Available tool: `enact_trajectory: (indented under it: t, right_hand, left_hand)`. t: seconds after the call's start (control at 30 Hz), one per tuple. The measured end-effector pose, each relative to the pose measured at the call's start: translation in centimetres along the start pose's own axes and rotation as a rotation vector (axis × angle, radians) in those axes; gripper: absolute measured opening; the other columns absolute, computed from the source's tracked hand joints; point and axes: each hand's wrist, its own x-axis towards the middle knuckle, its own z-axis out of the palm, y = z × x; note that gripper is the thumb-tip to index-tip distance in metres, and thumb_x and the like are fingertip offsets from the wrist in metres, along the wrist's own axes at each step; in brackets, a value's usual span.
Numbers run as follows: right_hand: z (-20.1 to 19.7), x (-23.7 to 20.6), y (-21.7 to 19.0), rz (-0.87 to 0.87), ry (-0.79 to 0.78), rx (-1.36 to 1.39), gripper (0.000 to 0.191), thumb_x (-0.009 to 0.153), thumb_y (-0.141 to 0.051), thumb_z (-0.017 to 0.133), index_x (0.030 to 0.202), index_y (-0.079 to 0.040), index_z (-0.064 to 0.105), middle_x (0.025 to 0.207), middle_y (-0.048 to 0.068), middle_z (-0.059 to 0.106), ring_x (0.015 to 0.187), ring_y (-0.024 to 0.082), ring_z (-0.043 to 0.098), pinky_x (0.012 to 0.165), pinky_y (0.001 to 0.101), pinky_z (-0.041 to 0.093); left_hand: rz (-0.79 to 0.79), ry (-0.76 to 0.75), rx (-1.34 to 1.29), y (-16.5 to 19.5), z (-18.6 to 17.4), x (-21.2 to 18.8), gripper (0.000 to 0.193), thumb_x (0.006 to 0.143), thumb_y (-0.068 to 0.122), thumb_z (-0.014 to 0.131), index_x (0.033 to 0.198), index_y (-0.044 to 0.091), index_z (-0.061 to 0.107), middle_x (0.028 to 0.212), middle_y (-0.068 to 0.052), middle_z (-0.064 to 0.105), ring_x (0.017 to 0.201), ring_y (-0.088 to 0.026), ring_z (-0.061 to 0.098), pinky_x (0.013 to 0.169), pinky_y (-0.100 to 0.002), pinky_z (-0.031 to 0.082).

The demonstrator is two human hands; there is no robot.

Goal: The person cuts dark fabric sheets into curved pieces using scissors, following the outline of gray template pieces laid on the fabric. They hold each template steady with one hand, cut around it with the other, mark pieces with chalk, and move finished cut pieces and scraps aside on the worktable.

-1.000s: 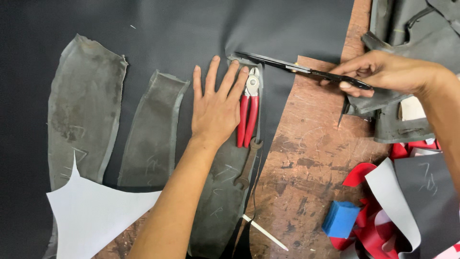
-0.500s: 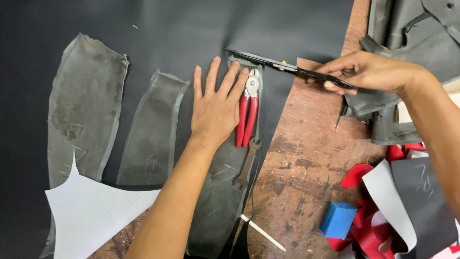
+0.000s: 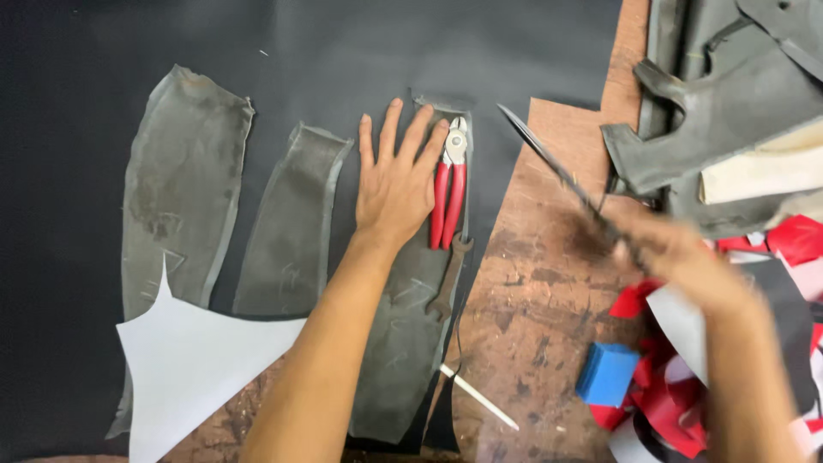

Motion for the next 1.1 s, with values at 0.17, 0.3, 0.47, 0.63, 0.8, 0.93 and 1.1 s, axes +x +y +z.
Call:
enact_trajectory:
  t: [0.17, 0.3, 0.47, 0.63, 0.8, 0.93, 1.1]
  right_hand:
    - [15.1, -13.8, 6.4, 0.221, 0.336, 0.382, 0.036, 0.095, -0.012, 0.062, 0.129, -0.001, 0.067, 0.085, 0.001, 0.065, 0.073, 0.010, 0.059, 0.065, 0.0263, 0.048]
    - [24.0, -19.8, 6.4, 0.296, 0.554, 0.410, 0.032, 0.101, -0.009, 0.064, 0.131, 0.002, 0.067, 0.090, -0.001, 0.059, 0.080, 0.009, 0.052, 0.069, 0.0257, 0.041]
    - [29.1, -23.9, 4.3, 0.272, 0.687, -0.147, 0.028, 0.098, -0.011, 0.062, 0.125, -0.005, 0.066, 0.103, 0.013, 0.069, 0.096, 0.028, 0.070, 0.087, 0.0384, 0.053]
    - [30.4, -24.8, 1.2, 0.302, 0.729, -0.722, 0.047, 0.083, -0.021, 0.077, 0.126, -0.010, 0.063, 0.120, 0.019, 0.060, 0.105, 0.041, 0.064, 0.081, 0.0546, 0.045]
    - [30.7, -25.8, -1.5, 0.257, 0.801, -0.662, 0.050, 0.086, -0.019, 0.078, 0.133, -0.012, 0.062, 0.120, 0.020, 0.055, 0.103, 0.043, 0.062, 0.082, 0.0535, 0.049]
    - [33.5, -25.2, -2.9, 0.018, 0.730, -0.510, 0.046, 0.083, -0.013, 0.077, 0.127, -0.011, 0.062, 0.124, 0.025, 0.053, 0.098, 0.047, 0.062, 0.079, 0.0529, 0.052]
    - [37.6, -23.0, -1.9, 0.095, 0.645, -0.413, 0.027, 0.088, -0.012, 0.071, 0.111, -0.005, 0.059, 0.119, 0.024, 0.054, 0.089, 0.049, 0.062, 0.075, 0.0562, 0.051]
  left_hand:
    - [-0.026, 0.132, -0.187, 0.1, -0.6, -1.6, 0.048, 0.090, 0.001, 0.064, 0.137, 0.009, 0.062, 0.149, -0.019, 0.045, 0.148, -0.036, 0.038, 0.128, -0.060, 0.018]
    - [-0.100, 0.214, -0.420, 0.4, -2.1, -2.5, 0.041, 0.095, -0.001, 0.064, 0.135, 0.007, 0.064, 0.148, -0.016, 0.048, 0.143, -0.039, 0.043, 0.130, -0.053, 0.025]
    - [-0.146, 0.058, -0.450, 2.5, -5.1, -8.4, 0.045, 0.090, -0.003, 0.066, 0.135, 0.005, 0.062, 0.149, -0.019, 0.046, 0.139, -0.042, 0.045, 0.121, -0.048, 0.038]
    - [-0.102, 0.045, -0.382, 4.8, -10.9, -20.3, 0.043, 0.092, -0.011, 0.060, 0.131, 0.003, 0.067, 0.150, -0.023, 0.046, 0.140, -0.043, 0.046, 0.118, -0.048, 0.039]
    - [-0.257, 0.139, -0.363, 7.1, -16.2, -30.9, 0.033, 0.095, -0.010, 0.061, 0.125, 0.002, 0.068, 0.138, -0.015, 0.058, 0.131, -0.036, 0.057, 0.112, -0.043, 0.047]
    - [-0.303, -0.025, -0.244, 9.3, -16.3, -36.3, 0.034, 0.090, 0.005, 0.070, 0.124, 0.006, 0.070, 0.126, -0.013, 0.061, 0.115, -0.036, 0.059, 0.098, -0.046, 0.049]
    - [-0.414, -0.141, -0.131, 11.1, -15.0, -39.4, 0.056, 0.085, 0.021, 0.079, 0.134, 0.005, 0.058, 0.118, -0.020, 0.055, 0.110, -0.040, 0.055, 0.092, -0.050, 0.047]
